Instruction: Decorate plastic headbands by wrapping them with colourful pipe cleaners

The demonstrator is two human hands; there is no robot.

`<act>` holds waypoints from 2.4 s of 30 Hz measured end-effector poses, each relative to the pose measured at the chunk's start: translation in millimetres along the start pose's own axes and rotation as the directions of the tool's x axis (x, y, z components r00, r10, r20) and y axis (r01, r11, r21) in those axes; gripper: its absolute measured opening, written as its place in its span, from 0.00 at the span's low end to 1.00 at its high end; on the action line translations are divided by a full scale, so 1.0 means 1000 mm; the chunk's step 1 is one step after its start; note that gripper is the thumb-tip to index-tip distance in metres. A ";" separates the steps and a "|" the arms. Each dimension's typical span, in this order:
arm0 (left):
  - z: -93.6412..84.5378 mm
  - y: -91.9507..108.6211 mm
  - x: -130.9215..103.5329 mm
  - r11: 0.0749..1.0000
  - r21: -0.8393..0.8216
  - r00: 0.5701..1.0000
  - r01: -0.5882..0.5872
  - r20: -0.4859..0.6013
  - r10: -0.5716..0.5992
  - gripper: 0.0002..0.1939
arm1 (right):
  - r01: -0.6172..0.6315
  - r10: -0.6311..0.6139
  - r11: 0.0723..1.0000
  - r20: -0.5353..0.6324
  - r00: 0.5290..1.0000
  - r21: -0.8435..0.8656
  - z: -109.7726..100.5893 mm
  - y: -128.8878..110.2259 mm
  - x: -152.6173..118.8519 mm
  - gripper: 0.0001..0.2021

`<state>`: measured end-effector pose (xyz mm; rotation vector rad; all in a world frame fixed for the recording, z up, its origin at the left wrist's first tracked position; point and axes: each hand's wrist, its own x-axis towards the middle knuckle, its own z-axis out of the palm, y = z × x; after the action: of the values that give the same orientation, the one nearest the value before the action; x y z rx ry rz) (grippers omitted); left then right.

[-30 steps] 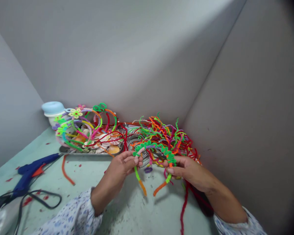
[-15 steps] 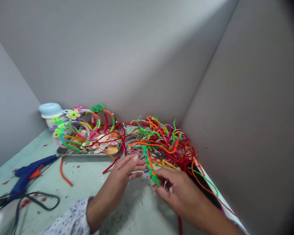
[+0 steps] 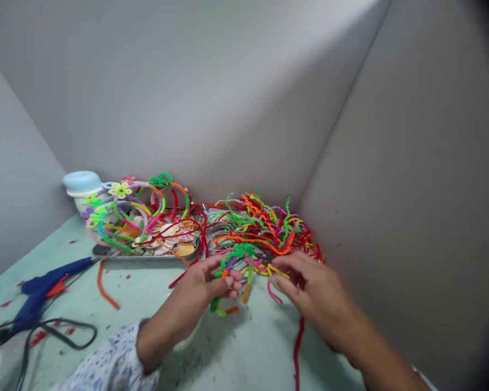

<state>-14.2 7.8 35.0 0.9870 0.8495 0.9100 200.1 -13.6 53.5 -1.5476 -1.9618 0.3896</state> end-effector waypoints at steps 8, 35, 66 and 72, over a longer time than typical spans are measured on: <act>-0.004 0.019 -0.004 0.993 -0.059 0.987 0.104 0.130 -0.096 0.08 | -0.275 0.143 0.816 0.283 0.948 0.509 0.002 0.042 0.024 0.18; -0.005 -0.036 0.011 0.996 -0.089 0.991 0.002 0.132 0.010 0.17 | -0.427 0.193 0.386 0.381 0.904 0.818 0.025 0.048 0.026 0.10; 0.026 -0.038 0.010 0.947 0.261 0.935 -0.187 -0.248 0.253 0.10 | -0.340 0.107 0.610 0.351 0.930 0.715 0.063 0.003 -0.003 0.06; 0.022 -0.038 0.013 0.943 0.285 0.938 -0.174 -0.244 0.247 0.10 | -0.254 0.197 0.754 0.161 0.967 0.606 0.055 -0.001 -0.003 0.10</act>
<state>18.9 2.2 4.1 1.2135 1.1359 1.1621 165.8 -9.1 10.8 -1.3238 -1.4667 1.1080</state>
